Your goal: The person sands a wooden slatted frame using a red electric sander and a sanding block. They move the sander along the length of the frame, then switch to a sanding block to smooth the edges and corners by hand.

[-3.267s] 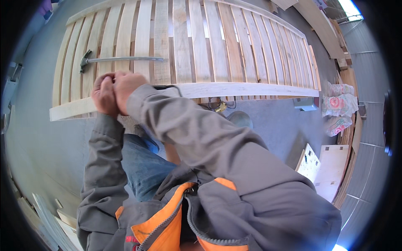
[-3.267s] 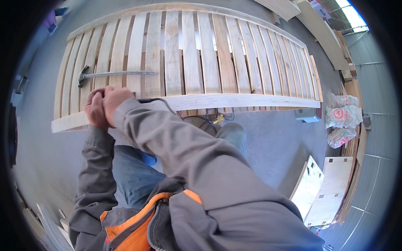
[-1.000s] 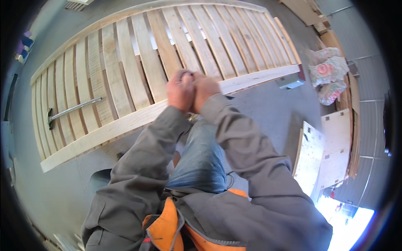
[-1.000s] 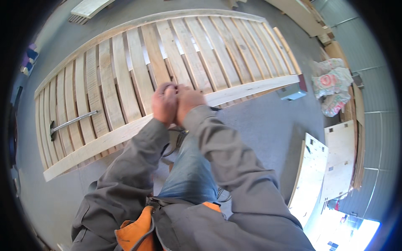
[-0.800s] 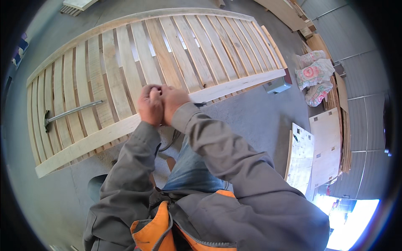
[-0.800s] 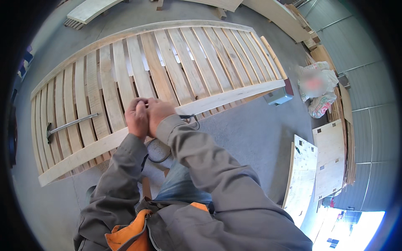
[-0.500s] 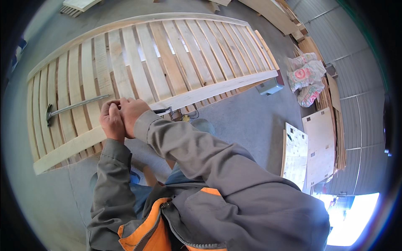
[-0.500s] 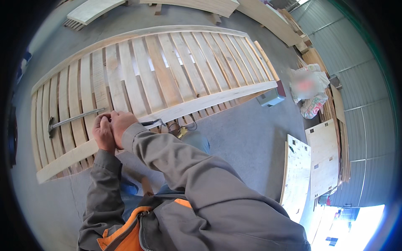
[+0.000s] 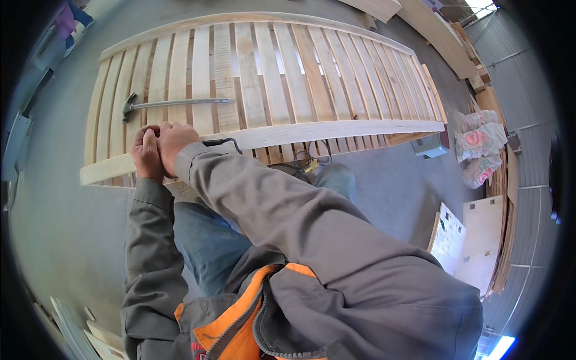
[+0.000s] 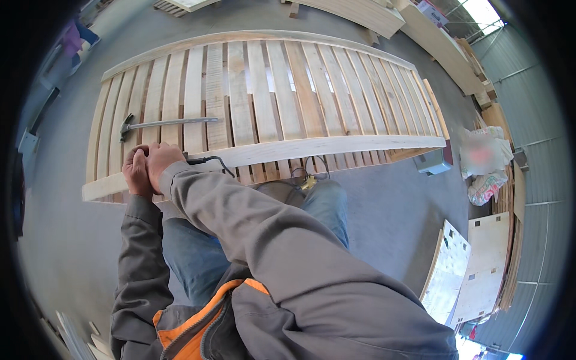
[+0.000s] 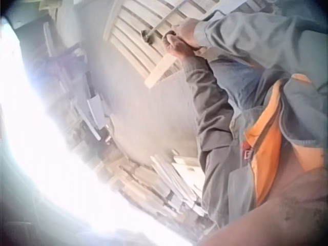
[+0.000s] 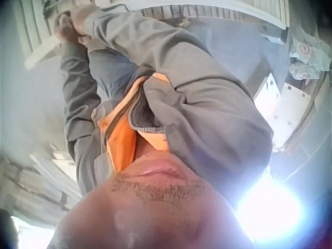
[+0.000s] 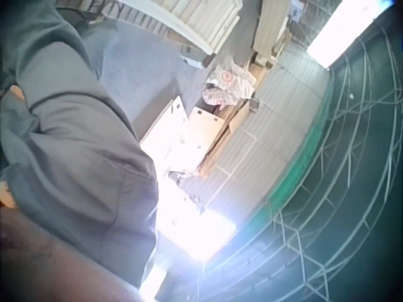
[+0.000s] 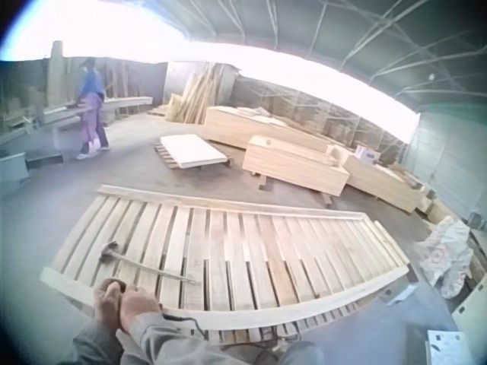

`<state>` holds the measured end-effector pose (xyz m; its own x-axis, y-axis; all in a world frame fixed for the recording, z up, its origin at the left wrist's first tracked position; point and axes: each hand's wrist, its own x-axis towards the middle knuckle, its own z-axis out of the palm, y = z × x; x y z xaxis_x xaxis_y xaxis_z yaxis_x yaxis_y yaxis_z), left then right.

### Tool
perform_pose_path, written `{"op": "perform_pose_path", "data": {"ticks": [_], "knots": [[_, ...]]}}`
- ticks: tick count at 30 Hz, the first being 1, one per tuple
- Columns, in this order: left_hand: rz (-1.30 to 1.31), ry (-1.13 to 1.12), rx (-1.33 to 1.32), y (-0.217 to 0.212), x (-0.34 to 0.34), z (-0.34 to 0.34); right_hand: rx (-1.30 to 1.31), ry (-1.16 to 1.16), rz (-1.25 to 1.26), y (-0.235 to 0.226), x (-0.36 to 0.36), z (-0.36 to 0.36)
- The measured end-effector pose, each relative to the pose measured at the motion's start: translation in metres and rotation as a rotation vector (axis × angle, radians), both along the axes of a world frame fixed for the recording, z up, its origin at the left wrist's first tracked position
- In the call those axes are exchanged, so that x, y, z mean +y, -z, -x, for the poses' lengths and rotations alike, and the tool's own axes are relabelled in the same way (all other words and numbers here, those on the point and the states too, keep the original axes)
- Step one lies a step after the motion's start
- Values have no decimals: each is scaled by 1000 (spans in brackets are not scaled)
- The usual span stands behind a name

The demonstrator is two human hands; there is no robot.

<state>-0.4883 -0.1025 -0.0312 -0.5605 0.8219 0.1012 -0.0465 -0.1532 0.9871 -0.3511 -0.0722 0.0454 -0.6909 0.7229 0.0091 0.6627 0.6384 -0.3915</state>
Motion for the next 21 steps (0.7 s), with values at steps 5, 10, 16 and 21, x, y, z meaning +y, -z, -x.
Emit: {"op": "perform_pose_path", "data": {"ticks": [5, 10, 16, 21], "knots": [[-12, -90, 135, -11, -17, -2, 133, 69, -48, 23, -6, 9], [-36, -290, 57, -27, -92, -19, 27, 25, -33, -10, -5, -66], [261, -445, 134, 39, -255, 4, 86, 214, -151, 2, 15, -159], [610, -424, 50, 131, -406, -10, -4, 298, -153, -2, 39, -234]]}}
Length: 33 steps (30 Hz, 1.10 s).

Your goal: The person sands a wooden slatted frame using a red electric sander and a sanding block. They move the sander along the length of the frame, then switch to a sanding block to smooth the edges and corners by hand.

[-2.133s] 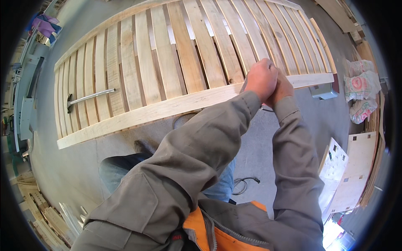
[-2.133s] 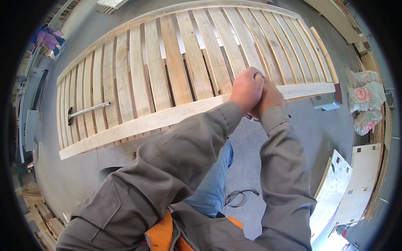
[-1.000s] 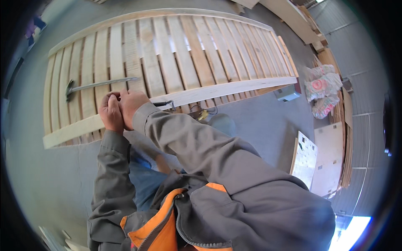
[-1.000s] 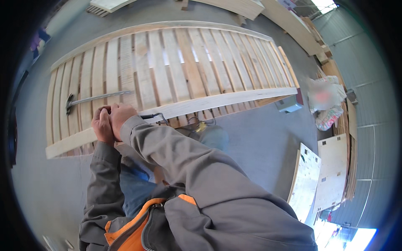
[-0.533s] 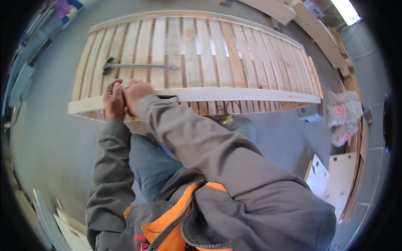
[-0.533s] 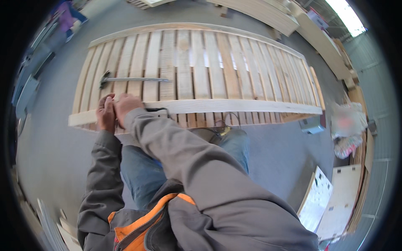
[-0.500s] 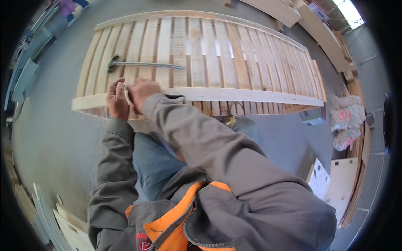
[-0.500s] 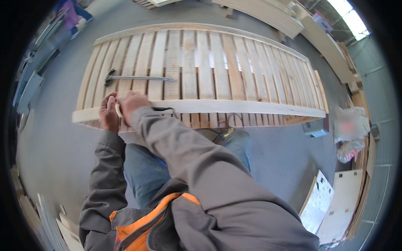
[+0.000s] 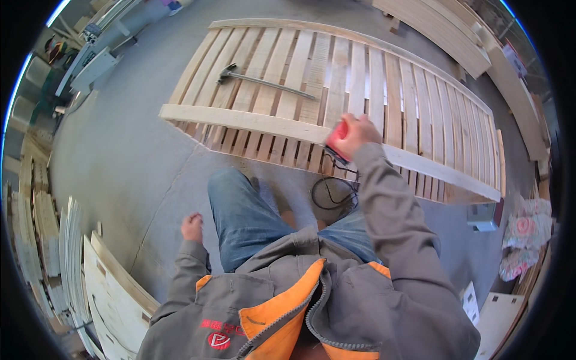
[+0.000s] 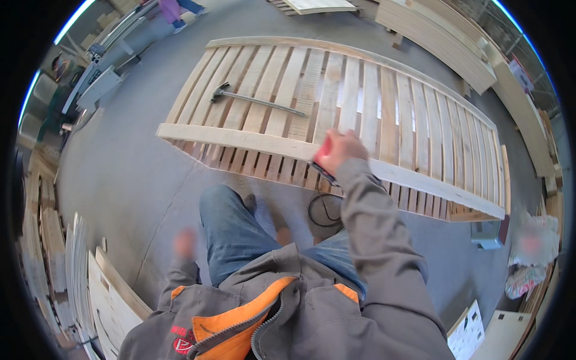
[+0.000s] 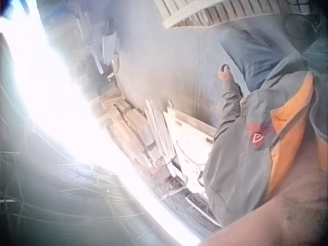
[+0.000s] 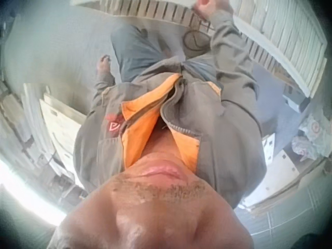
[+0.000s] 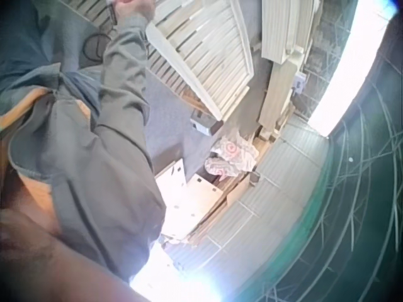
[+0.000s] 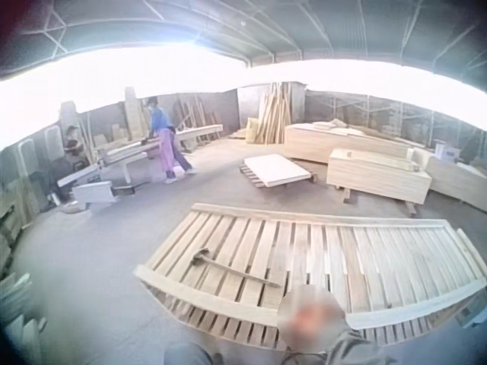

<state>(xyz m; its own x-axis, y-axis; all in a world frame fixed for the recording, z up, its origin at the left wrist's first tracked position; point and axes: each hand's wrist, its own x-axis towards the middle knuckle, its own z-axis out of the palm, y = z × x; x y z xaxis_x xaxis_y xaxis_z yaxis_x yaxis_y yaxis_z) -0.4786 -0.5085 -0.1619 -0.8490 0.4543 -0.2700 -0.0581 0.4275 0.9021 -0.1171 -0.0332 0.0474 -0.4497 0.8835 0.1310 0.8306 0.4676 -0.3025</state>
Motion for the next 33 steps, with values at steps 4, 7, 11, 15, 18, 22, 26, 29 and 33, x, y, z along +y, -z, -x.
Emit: {"op": "perform_pose_path", "data": {"ticks": [4, 7, 11, 15, 18, 22, 26, 29, 33], "knots": [[382, 53, -611, 44, -66, -76, -68, 42, -24, 9, 23, -49], [555, 77, -717, 46, -87, -120, -102, 67, 16, 6, 41, -73], [658, 16, -768, 50, -103, -133, -25, -66, -30, 22, 73, -98], [729, -33, -812, 35, -78, -122, -46, -142, 15, 23, 81, -104], [727, -106, -828, 26, -51, -106, -94, -203, 33, 13, 87, -81], [741, -147, -830, 12, -11, -65, -122, -154, 202, 9, 101, -63], [805, -159, -834, -21, 11, -15, -106, -103, 259, 11, 113, -52], [854, -159, -841, -44, 20, 12, -126, -114, 257, 9, 124, -35], [929, -96, -834, -59, 36, 57, -97, -54, 319, 2, 120, -21]]}}
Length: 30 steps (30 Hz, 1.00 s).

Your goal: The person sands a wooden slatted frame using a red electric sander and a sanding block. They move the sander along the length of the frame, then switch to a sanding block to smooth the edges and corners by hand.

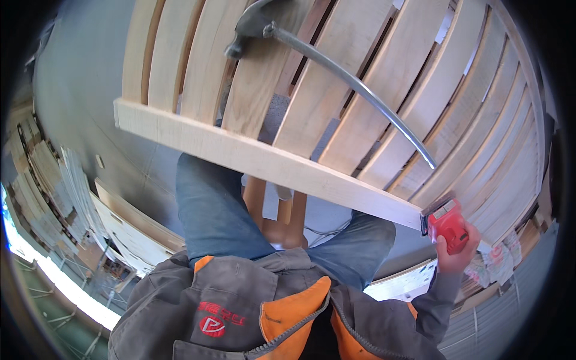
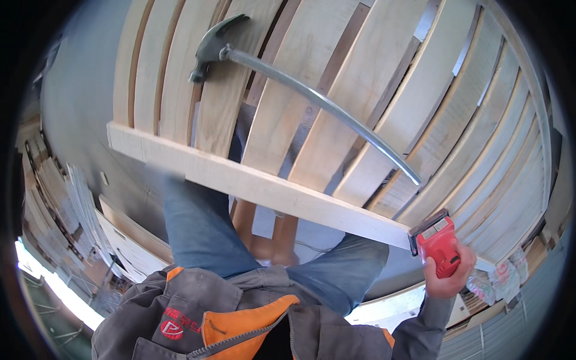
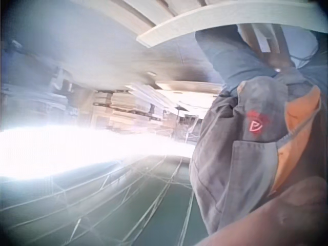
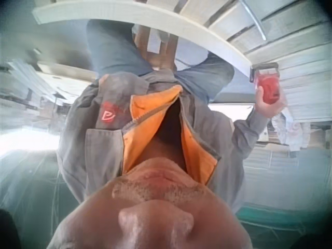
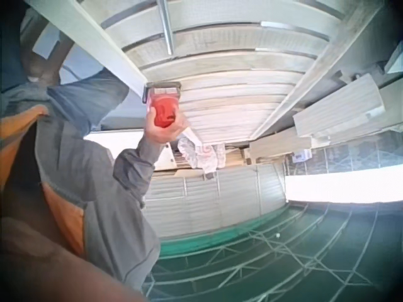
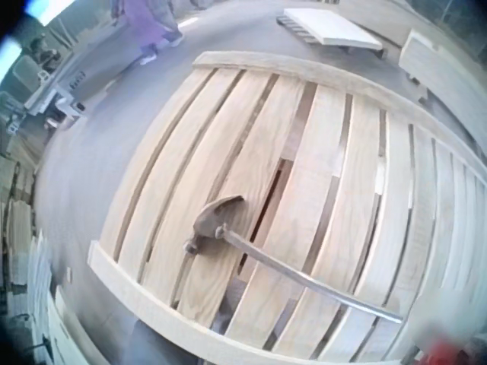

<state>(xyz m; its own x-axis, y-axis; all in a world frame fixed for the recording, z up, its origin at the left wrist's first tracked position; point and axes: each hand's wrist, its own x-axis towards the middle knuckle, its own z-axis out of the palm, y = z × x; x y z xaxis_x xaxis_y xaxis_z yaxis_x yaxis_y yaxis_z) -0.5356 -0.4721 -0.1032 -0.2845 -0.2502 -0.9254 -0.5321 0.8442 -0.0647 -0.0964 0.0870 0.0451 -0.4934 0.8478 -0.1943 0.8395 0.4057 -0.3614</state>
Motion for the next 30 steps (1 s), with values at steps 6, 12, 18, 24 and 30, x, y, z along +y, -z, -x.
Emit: {"op": "perform_pose_path", "data": {"ticks": [6, 12, 18, 24, 30], "knots": [[-10, 118, -30, 25, 16, 68, -55, -66, -87, -7, -1, 21], [-120, 200, -3, 100, 11, 134, 68, -79, -81, -4, -16, 63], [-310, 223, 62, 183, 16, 203, 83, -182, -291, 0, -71, 142], [-516, 54, 242, 225, -3, 265, 68, -107, -324, -2, -142, 243], [-931, -50, 669, 102, 77, 294, 112, -106, -347, -2, -168, 342]]}}
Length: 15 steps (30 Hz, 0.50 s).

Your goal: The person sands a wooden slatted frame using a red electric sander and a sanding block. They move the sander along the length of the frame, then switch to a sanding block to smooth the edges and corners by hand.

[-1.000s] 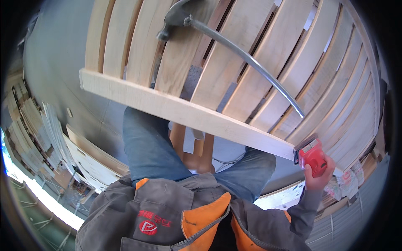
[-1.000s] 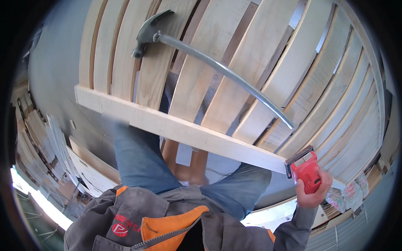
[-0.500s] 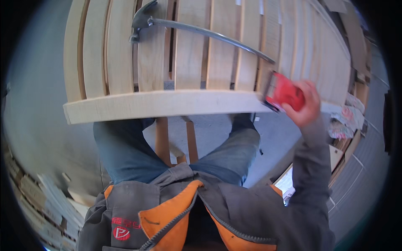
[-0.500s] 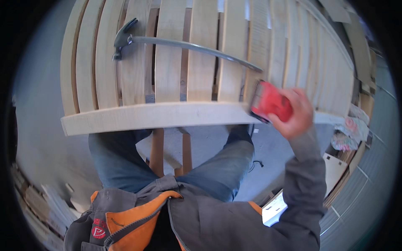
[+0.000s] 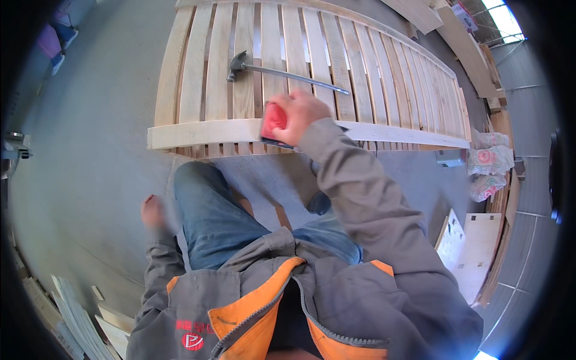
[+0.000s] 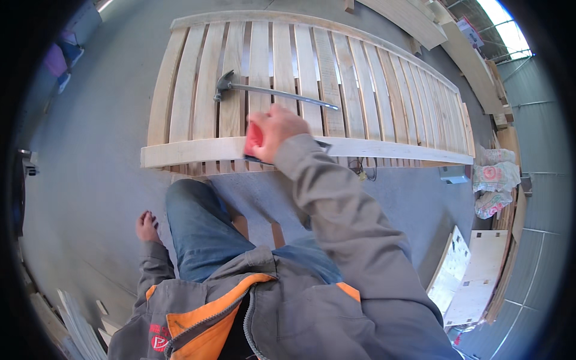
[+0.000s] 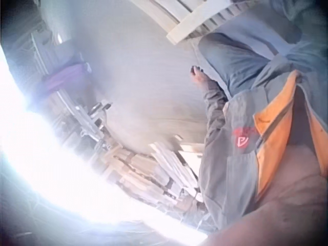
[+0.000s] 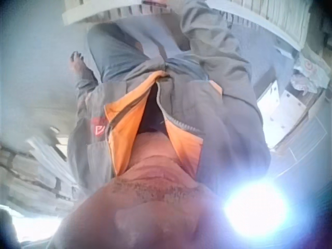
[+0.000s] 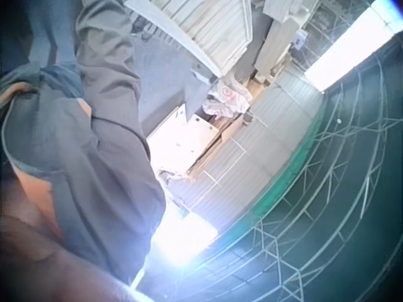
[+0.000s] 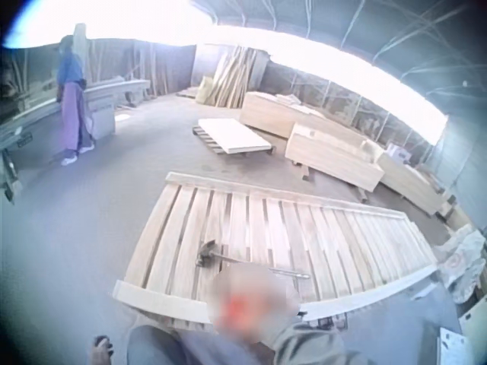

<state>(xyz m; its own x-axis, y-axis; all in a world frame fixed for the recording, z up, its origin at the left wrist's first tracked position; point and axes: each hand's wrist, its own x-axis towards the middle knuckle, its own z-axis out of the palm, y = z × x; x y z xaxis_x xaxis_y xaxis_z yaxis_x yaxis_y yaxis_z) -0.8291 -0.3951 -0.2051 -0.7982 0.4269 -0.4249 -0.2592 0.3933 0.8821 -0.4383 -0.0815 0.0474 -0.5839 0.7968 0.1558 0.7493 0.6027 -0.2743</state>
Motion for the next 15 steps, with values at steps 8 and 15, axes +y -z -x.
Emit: {"op": "perform_pose_path", "data": {"ticks": [8, 15], "knots": [[-593, 693, 415, -244, 140, -109, -11, -29, 226, -21, -39, 99], [-432, 1242, 1038, -266, 255, -215, 125, 138, 321, 13, -24, 63]]}}
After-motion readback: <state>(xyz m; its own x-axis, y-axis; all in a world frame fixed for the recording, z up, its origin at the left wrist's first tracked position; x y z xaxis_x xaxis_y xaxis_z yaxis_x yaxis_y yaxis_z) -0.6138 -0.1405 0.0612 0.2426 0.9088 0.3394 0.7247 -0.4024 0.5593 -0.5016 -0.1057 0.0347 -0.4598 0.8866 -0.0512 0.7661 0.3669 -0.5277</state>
